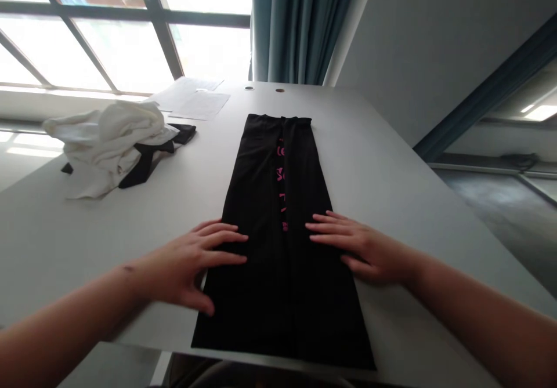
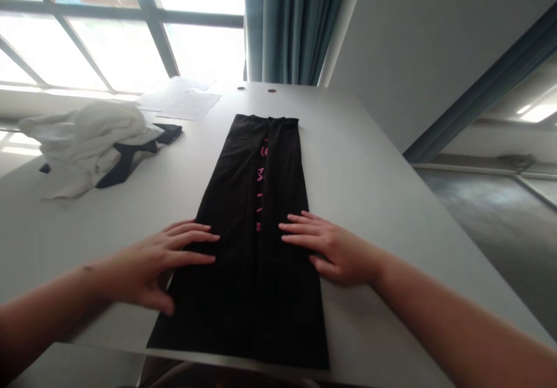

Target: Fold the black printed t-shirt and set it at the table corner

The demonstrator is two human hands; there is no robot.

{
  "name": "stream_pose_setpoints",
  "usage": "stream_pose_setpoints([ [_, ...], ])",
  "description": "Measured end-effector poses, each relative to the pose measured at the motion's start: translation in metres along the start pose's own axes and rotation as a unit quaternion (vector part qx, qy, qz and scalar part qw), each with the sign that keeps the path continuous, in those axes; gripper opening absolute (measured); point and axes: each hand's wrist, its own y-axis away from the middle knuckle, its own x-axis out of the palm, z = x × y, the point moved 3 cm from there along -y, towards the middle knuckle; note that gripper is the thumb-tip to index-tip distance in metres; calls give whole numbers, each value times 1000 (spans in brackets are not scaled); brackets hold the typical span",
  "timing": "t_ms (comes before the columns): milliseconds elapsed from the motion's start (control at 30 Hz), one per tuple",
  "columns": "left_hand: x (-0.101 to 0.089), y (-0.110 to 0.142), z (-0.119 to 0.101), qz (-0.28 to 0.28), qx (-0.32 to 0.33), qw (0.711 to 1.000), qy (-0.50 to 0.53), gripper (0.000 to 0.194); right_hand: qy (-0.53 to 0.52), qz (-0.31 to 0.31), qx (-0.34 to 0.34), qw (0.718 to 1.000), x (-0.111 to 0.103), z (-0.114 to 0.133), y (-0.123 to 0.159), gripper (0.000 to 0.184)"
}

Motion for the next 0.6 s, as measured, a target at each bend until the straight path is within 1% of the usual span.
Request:
stream_pose_setpoints([
  [33, 3, 11, -5, 4, -1, 1000, 0, 87, -1, 10, -2, 1000, 3, 11, 13, 81],
  [67, 5, 20, -7, 6, -4, 1000, -1, 88, 0, 17, 10, 1000, 5, 17, 24, 86],
  [100, 6, 29, -6, 6, -10, 1000, -2, 82, 3, 26, 19, 999, 7, 20, 32, 91],
  [133, 5, 37, -2, 3, -17, 1000, -3, 72, 6, 33, 29, 999, 7, 21, 37, 93],
  [167, 4, 42, 3, -3, -27, 1000, -7, 61, 10, 37, 38, 999, 8, 19, 40, 91],
  [200, 2, 46, 8, -11, -42, 999, -17, 57, 16, 37, 47, 998, 8, 15, 40, 88],
  [233, 0, 46, 12, -18, -54, 998, -31, 56, 22, 32, 58, 998, 8, 11, 39, 82],
  [267, -1, 44, 14, -26, -62, 997, -47, 55, 29, 21, 69, 997, 8, 8, 36, 77],
  [300, -2, 39, 14, -36, -65, 995, -66, 51, 36, 10, 80, 996, 10, 5, 31, 76],
  [367, -1, 24, 8, -71, -68, 989, -114, 40, 58, -21, 96, 993, 13, 2, 20, 75],
  [400, 0, 16, 5, -91, -75, 983, -144, 39, 72, -42, 101, 991, 15, 3, 14, 73],
  [467, 2, 3, 1, -106, -104, 972, -185, 49, 95, -83, 100, 987, 19, 7, 5, 64],
  [533, 4, -5, 3, -97, -128, 970, -184, 56, 111, -115, 99, 982, 21, 13, 1, 59],
  [600, 5, -8, 5, -82, -123, 976, -162, 59, 119, -112, 89, 983, 24, 21, 2, 57],
])
